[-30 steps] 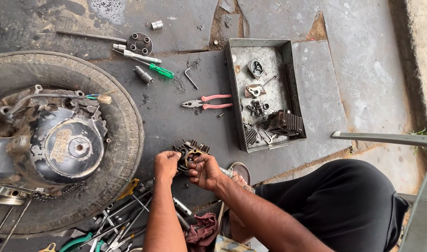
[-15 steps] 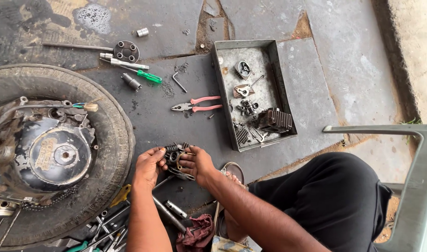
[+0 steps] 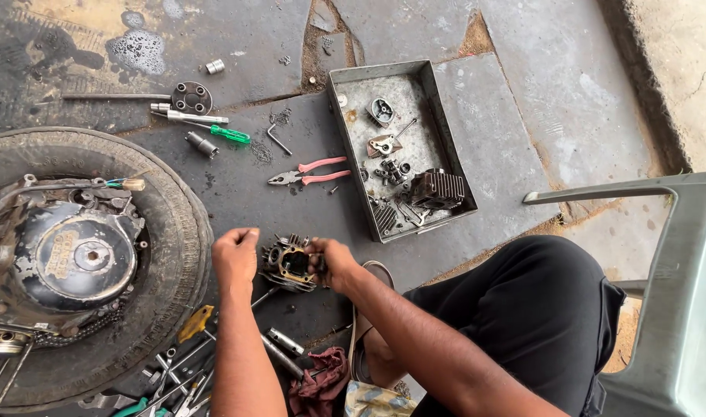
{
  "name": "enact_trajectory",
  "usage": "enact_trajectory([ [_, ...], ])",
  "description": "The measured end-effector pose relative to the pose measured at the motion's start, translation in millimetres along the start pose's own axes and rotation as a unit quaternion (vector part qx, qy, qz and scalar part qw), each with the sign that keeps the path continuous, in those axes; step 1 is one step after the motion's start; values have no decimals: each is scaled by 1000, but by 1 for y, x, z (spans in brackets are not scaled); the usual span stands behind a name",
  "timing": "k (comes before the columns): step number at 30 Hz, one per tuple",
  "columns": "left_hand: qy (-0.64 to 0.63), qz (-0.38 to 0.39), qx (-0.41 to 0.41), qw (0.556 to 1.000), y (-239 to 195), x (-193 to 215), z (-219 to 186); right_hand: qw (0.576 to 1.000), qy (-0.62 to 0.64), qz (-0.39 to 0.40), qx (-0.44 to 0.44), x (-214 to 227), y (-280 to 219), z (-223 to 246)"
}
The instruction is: The person sits on the ground next to a scooter engine mounted in a tire and works on the cylinder head, using pliers and a socket wrench to loosen and remove parts. They handle the cylinder, gaskets and small hardware, turning the head over and placing removed parts into a metal tray beside them.
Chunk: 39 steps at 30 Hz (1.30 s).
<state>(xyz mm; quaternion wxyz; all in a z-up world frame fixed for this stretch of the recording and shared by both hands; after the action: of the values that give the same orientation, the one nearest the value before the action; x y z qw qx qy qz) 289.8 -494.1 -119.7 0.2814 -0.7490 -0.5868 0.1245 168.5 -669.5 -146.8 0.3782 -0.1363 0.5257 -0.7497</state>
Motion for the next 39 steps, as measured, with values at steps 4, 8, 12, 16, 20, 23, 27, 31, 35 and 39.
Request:
enact_trajectory([
  [4, 104, -81, 23, 991, 2, 3, 50, 989, -127, 4, -71, 0, -13, -23],
  [8, 164, -51, 13, 985, 2, -7, 76, 987, -104, 51, -116, -16, -15, -36],
  [12, 194, -7, 12, 981, 4, -19, 68, 989, -77, 59, -110, -12, 11, -53],
  [16, 223, 9, 19, 975, 12, -28, 69, 990, -55, 65, -108, -21, 7, -52],
  [20, 164, -2, 61, 985, 24, -32, 96, 989, -26, 85, -120, -21, 8, -53],
  [23, 76, -13, 94, 993, 52, -44, 151, 985, -11, 117, -129, -21, 12, -57],
  [27, 113, -18, 102, 988, 42, -41, 121, 982, -32, 133, -130, -31, -7, -50],
  [31, 186, -23, 105, 977, 28, -33, 83, 986, -61, 114, -109, -30, -7, -45],
  [35, 186, -39, 120, 974, 23, -18, 63, 992, -103, 33, -64, -12, 10, -46],
  [39, 114, -60, 91, 988, 28, 6, 63, 992, -121, 12, -37, -13, 8, -35],
])
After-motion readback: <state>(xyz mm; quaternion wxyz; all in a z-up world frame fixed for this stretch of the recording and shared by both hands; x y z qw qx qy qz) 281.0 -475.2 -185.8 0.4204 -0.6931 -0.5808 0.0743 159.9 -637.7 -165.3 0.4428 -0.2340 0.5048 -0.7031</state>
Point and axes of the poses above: each hand's wrist, its own y-axis towards the middle knuckle, its own x-axis out of the back of the hand, z = x × y, the point moved 7 cm from there along y, towards the middle knuckle, and after that the axes turned 3 degrees about y, right-handed, at the moved point
